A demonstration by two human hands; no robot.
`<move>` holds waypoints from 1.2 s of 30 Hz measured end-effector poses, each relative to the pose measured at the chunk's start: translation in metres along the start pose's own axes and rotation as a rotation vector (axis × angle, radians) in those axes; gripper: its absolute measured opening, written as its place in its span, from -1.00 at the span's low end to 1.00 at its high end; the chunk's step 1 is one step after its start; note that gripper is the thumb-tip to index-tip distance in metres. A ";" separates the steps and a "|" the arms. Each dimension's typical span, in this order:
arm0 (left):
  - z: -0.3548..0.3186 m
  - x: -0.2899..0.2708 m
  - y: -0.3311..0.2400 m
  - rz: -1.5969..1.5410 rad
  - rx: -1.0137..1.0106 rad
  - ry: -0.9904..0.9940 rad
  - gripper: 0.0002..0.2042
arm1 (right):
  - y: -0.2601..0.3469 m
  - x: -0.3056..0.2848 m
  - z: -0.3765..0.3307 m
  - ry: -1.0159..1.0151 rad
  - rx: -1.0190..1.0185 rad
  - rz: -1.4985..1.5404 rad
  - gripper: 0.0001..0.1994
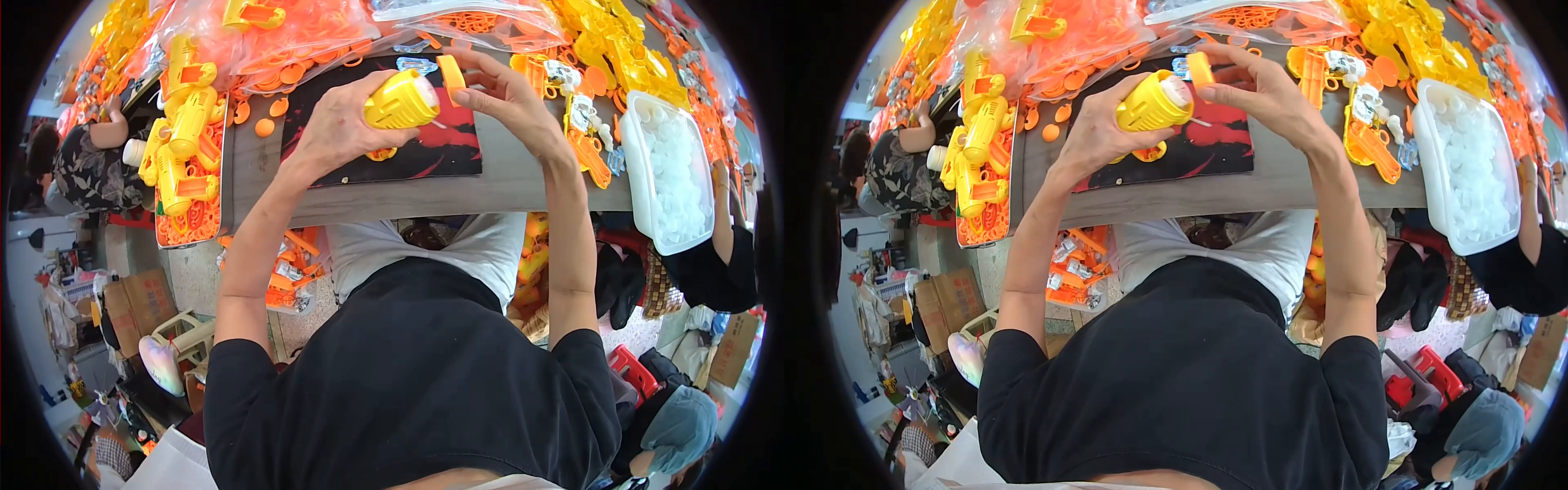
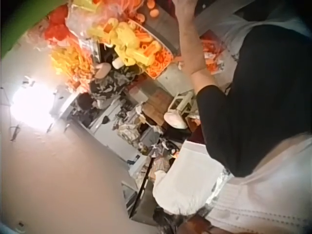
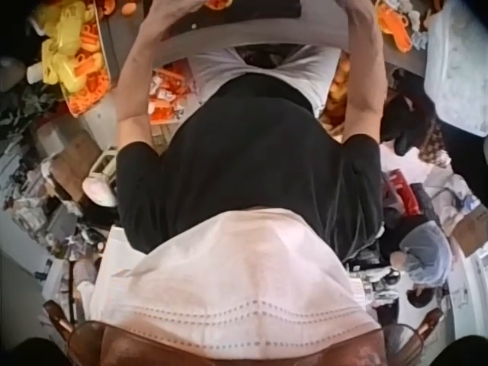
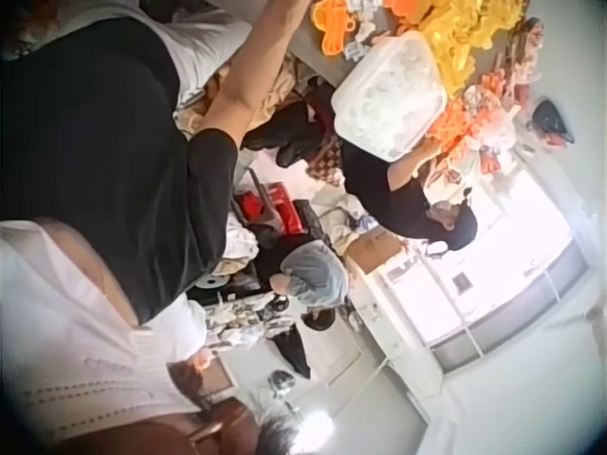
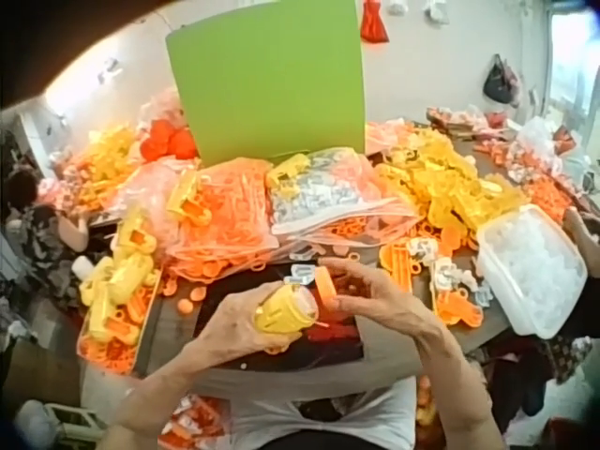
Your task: Assembling plastic toy guns by snapping various colored parts together at a workshop table.
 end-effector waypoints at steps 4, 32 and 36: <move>0.022 0.021 -0.016 0.030 0.057 0.058 -0.33 | 0.024 -0.007 -0.010 0.088 -0.154 -0.470 -0.43; 0.049 0.028 -0.009 0.265 0.070 0.197 -0.27 | -0.004 -0.013 -0.018 -0.266 -0.124 -0.232 -0.48; 0.043 0.024 -0.014 0.000 0.219 0.163 -0.19 | 0.004 -0.007 -0.021 -0.245 -0.083 -0.256 -0.48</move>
Point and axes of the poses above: each hand's wrist, its own z-axis towards the middle knuckle, its own x-axis out of the palm, y = z × x, the point moved 6 cm from there along z, towards the middle knuckle, and after that the axes turned 5 degrees about z, right-handed, at the moved point
